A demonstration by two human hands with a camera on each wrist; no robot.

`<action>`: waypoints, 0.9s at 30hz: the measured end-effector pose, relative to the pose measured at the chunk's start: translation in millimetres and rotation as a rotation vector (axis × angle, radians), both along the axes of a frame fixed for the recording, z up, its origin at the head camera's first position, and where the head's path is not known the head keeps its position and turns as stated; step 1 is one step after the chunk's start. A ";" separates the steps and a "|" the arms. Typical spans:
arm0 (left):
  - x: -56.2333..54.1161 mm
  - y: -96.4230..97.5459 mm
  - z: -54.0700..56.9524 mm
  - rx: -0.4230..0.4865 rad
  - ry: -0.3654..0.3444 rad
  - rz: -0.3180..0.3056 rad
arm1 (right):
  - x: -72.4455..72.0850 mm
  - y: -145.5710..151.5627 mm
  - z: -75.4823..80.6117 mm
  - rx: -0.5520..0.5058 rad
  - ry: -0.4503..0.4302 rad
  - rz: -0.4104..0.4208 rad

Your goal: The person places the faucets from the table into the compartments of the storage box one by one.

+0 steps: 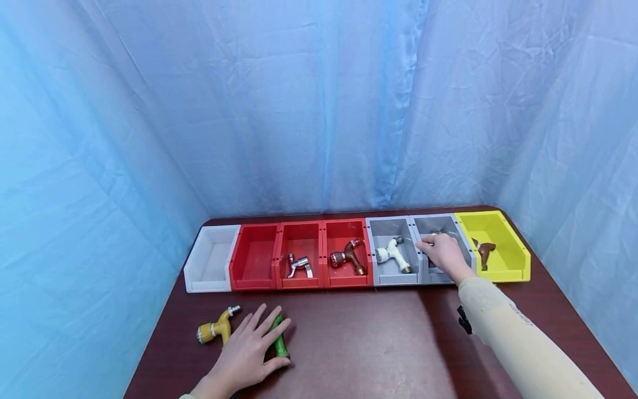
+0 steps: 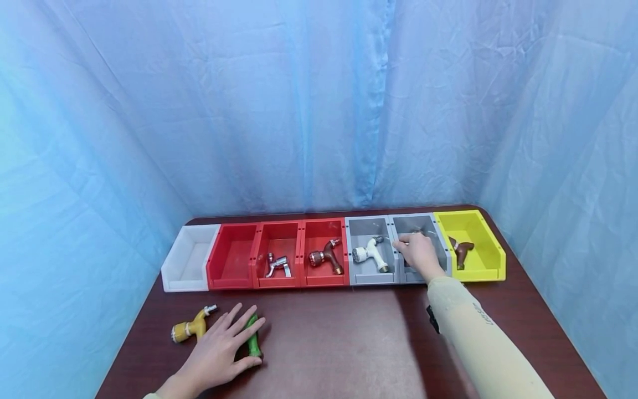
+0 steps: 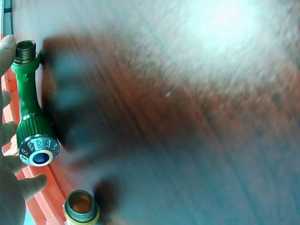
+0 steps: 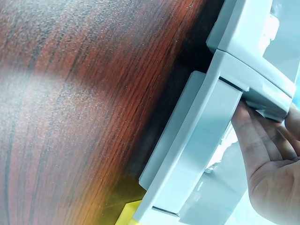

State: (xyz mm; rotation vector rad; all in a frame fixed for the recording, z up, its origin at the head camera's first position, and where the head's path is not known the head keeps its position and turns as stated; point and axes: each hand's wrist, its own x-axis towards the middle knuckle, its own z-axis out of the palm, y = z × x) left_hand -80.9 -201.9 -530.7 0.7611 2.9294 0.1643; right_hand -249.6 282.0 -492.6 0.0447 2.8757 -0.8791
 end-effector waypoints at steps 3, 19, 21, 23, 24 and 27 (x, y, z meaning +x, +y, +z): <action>3.7 1.4 -0.9 0.000 -0.011 0.007 | 0.3 0.1 0.0 -0.004 -0.001 -0.002; 13.2 3.8 -5.1 -0.024 -0.027 0.003 | 0.9 0.2 -0.1 -0.009 0.000 -0.005; 13.3 4.1 -5.7 -0.029 -0.005 -0.005 | 0.6 0.2 -0.6 -0.006 0.007 -0.003; 13.3 4.3 -5.9 -0.032 0.023 -0.020 | 0.2 0.3 -1.0 -0.006 0.008 -0.003; 13.2 4.5 -6.1 -0.032 0.037 -0.029 | -0.1 0.3 -1.3 -0.004 0.008 -0.004; 13.1 4.3 -6.4 -0.027 0.070 -0.058 | -0.3 0.5 -1.1 -0.002 0.005 -0.002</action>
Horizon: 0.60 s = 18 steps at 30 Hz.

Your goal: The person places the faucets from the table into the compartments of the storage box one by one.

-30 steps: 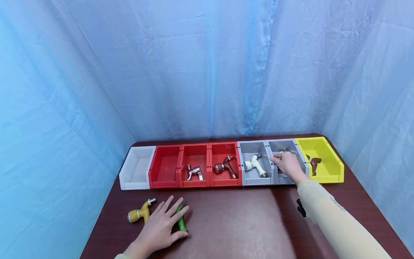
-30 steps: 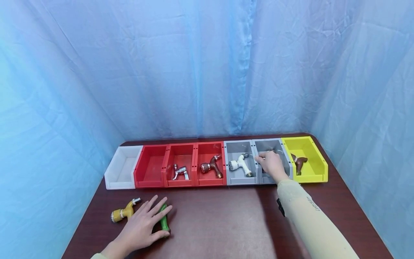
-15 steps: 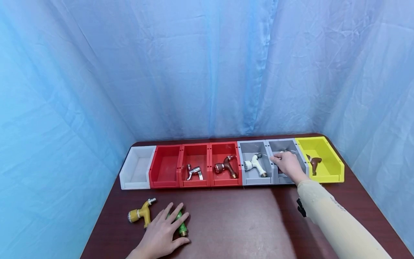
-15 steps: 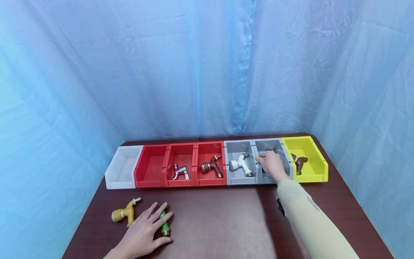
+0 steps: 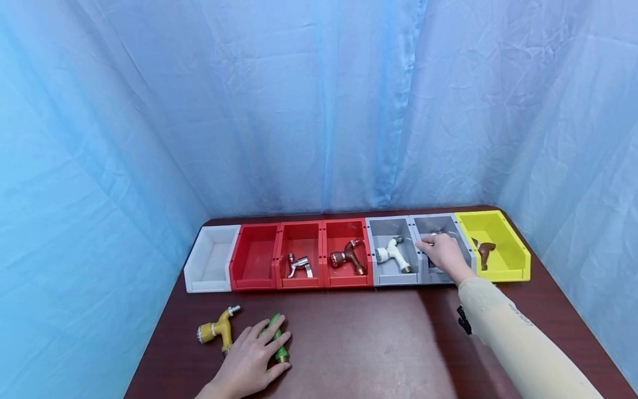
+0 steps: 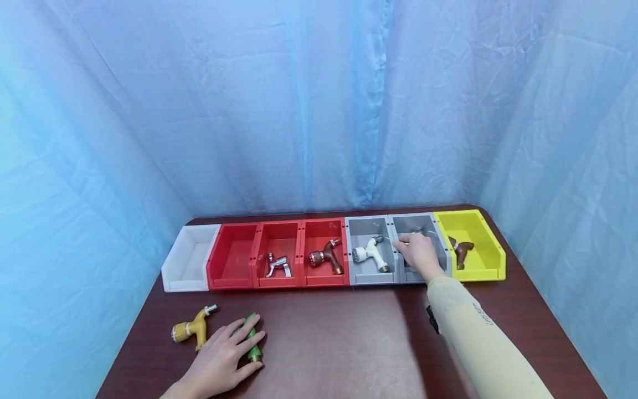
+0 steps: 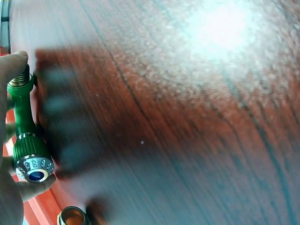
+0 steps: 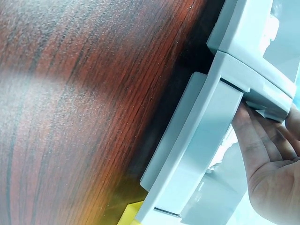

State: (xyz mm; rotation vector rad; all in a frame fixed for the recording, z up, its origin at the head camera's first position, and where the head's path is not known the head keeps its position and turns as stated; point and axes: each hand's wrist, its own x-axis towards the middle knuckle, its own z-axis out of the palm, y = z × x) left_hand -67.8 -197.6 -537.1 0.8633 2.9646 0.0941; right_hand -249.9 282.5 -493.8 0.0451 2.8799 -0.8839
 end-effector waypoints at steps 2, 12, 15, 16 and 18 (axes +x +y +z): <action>-0.2 -0.7 -0.3 0.006 0.013 -0.019 | 0.2 0.2 0.5 0.002 -0.003 0.001; -6.3 -13.3 -0.8 0.057 0.164 -0.153 | 0.0 -1.0 1.5 0.012 -0.010 -0.004; -11.2 -16.6 1.0 0.061 0.210 -0.184 | 0.4 -1.2 2.0 0.012 -0.015 -0.008; -13.1 -17.8 2.3 0.062 0.220 -0.191 | 0.3 -1.3 2.3 0.012 -0.018 -0.011; -17.2 -20.0 5.9 0.057 0.231 -0.197 | 0.3 -1.7 2.3 0.012 -0.023 -0.015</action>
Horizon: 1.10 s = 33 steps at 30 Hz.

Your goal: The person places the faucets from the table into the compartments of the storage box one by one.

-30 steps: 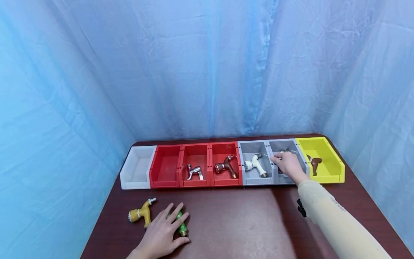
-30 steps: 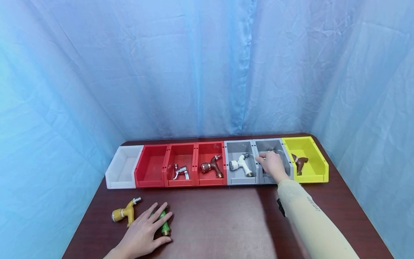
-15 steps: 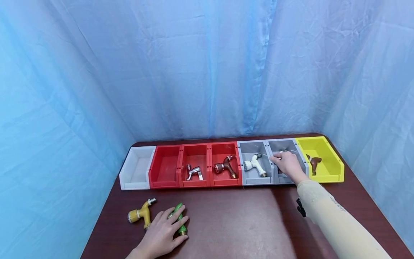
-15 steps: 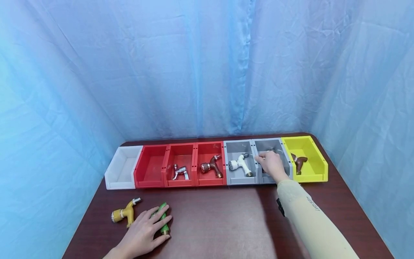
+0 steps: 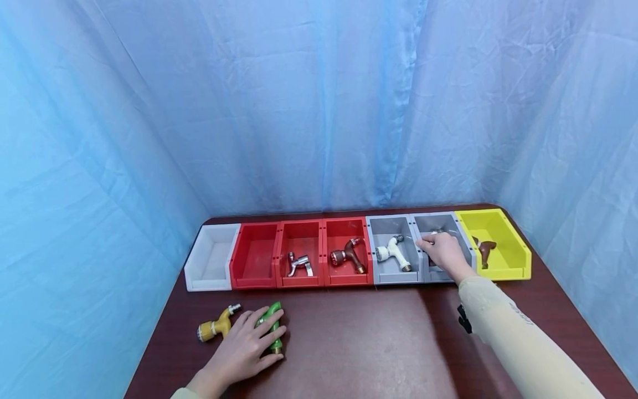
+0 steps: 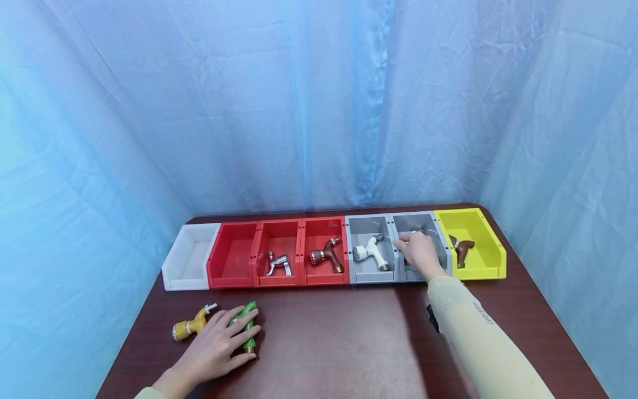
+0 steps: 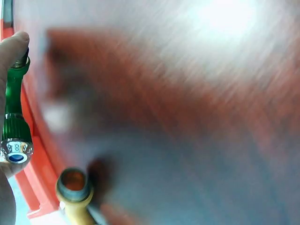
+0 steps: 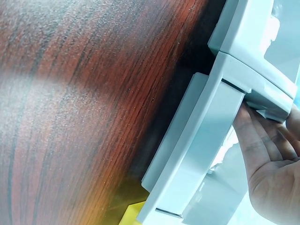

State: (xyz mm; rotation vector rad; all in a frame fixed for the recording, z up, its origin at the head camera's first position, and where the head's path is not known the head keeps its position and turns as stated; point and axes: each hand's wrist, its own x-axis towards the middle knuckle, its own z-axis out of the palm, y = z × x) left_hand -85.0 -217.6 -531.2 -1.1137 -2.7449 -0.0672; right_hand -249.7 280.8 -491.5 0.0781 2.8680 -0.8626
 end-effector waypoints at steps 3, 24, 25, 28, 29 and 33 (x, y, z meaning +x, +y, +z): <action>-6.5 -3.5 6.0 -0.010 0.005 0.011 | 0.0 0.0 -0.6 -0.003 0.006 -0.001; -54.9 -28.6 39.6 -0.046 0.137 -0.011 | 0.2 -0.6 0.0 -0.002 -0.013 -0.019; -57.5 -29.4 40.9 -0.047 0.143 -0.017 | 0.3 -0.7 0.2 -0.002 -0.014 -0.019; -65.0 -31.8 44.7 -0.070 0.155 -0.029 | 0.4 -0.8 0.5 -0.002 -0.015 -0.020; -67.5 -32.7 45.7 -0.079 0.158 -0.032 | 0.4 -0.8 0.6 -0.001 -0.015 -0.020; -77.8 -35.9 49.3 -0.107 0.183 -0.049 | 0.1 -0.9 -0.2 0.001 -0.008 -0.017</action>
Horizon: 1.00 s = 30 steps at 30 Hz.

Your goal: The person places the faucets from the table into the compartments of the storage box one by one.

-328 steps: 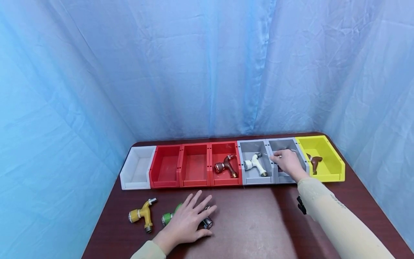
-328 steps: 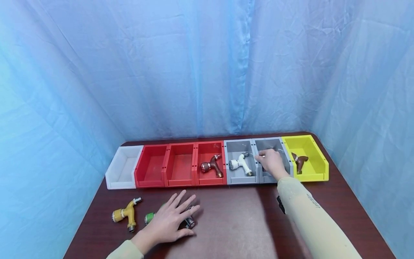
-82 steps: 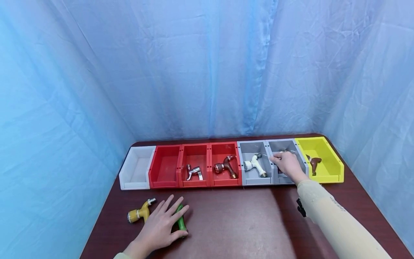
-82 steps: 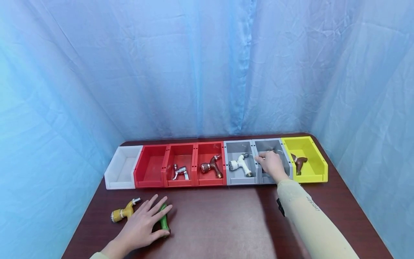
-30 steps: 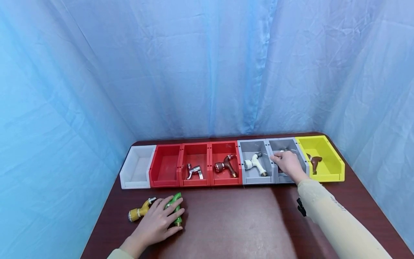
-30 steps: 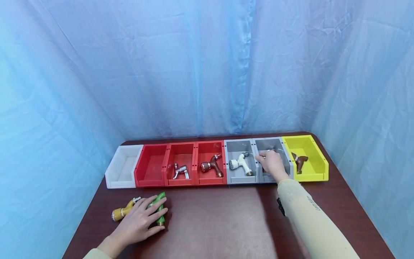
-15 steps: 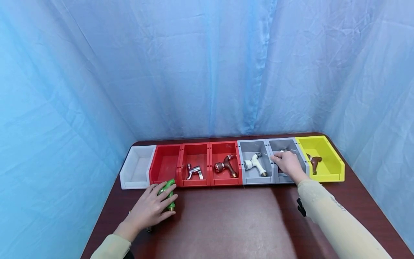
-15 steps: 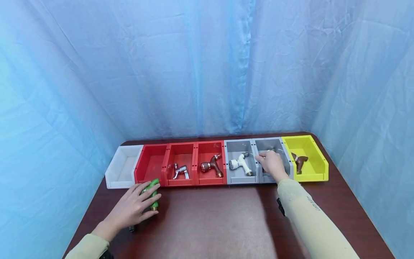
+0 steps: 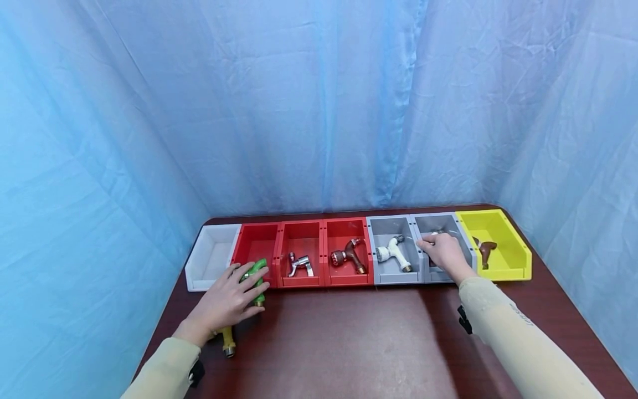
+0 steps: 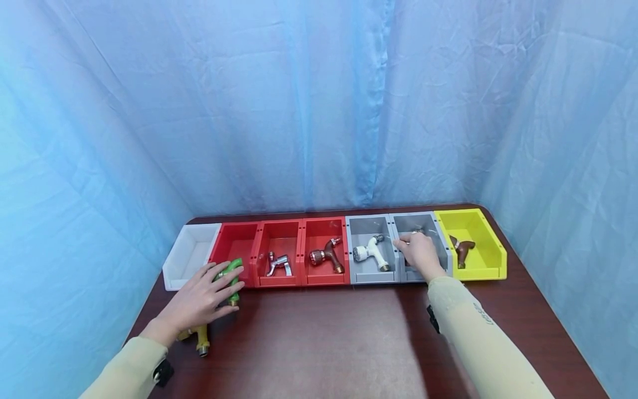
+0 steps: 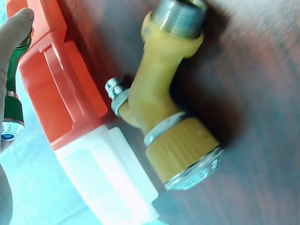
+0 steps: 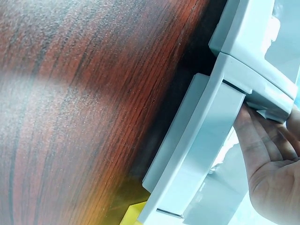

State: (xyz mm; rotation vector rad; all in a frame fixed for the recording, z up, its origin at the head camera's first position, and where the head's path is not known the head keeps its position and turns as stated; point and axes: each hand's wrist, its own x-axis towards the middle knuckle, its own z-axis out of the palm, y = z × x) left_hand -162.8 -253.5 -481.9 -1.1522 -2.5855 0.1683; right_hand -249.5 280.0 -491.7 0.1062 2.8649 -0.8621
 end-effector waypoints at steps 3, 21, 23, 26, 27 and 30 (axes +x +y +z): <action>-8.1 -2.0 1.7 -0.002 0.006 -0.012 | 0.2 0.0 -0.6 -0.002 0.007 0.003; -47.3 -7.0 9.4 -0.050 -0.074 0.038 | -0.1 0.6 -3.4 -0.017 0.008 0.001; -51.2 -7.3 9.5 -0.058 -0.084 0.040 | -0.3 1.0 -3.8 -0.017 0.007 0.001; -57.7 -7.7 10.1 -0.074 -0.102 0.046 | -0.2 1.4 -3.9 -0.016 0.008 0.004; -59.7 -7.4 10.9 -0.082 -0.107 0.047 | 0.0 1.5 -3.7 -0.013 0.011 0.006; -65.4 -5.8 13.8 -0.101 -0.118 0.056 | 0.4 1.8 -3.1 -0.010 0.015 0.008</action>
